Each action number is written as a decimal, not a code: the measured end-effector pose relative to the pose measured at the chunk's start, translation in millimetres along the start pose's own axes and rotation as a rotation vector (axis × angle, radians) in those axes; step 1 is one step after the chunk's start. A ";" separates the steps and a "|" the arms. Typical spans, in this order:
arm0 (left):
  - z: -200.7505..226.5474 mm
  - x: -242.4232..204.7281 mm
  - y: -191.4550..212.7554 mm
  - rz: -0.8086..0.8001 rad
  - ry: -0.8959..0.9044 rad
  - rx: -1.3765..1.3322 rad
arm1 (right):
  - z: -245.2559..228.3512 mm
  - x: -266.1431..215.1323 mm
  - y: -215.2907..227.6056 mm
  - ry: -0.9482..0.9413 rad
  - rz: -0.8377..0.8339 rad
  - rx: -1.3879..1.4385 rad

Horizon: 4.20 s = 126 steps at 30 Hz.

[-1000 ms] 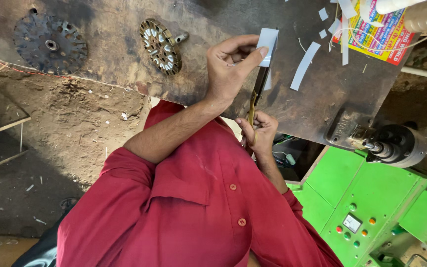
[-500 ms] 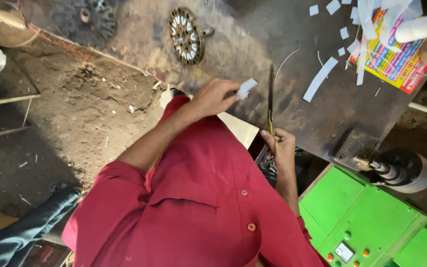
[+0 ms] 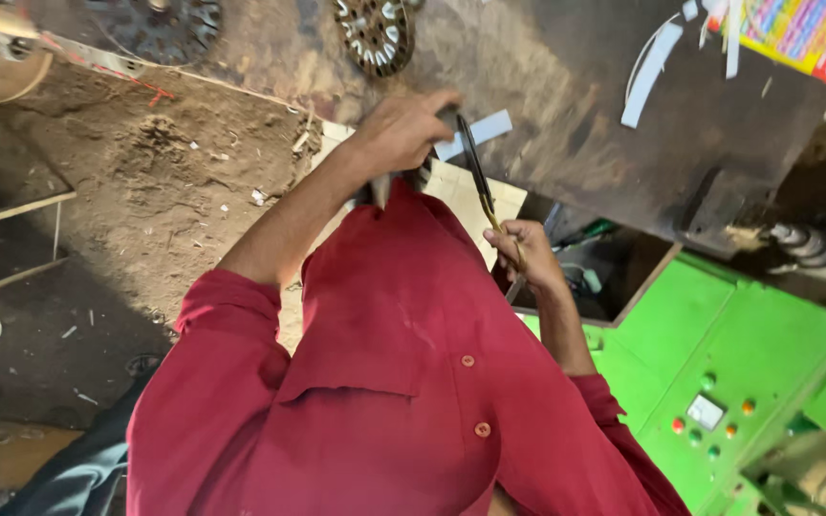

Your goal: The person uses scissors to cut a roll of white adhesive tape into small rectangular pieces on a workbench. They repeatedly cut, fold, and trim the tape, accumulating cut pieces on the table.

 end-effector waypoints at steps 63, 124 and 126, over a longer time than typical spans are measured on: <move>46.6 -45.7 -123.8 1.269 0.625 -0.873 | 14.8 8.2 11.5 -0.047 -0.213 0.076; 44.3 -33.1 -111.8 1.326 0.717 -0.912 | 28.1 23.4 -5.9 0.134 -0.278 -0.098; 46.1 -30.6 -106.0 1.344 0.687 -0.950 | 26.8 19.5 -3.8 0.153 -0.239 -0.116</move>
Point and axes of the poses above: each hand's wrist, its own x-axis towards the middle knuckle, its own y-axis out of the back of the hand, z = x × y, the point moved 2 cm from there along x, towards the middle knuckle, and after that the axes turned 12 degrees about -y, right-handed, at the moved point
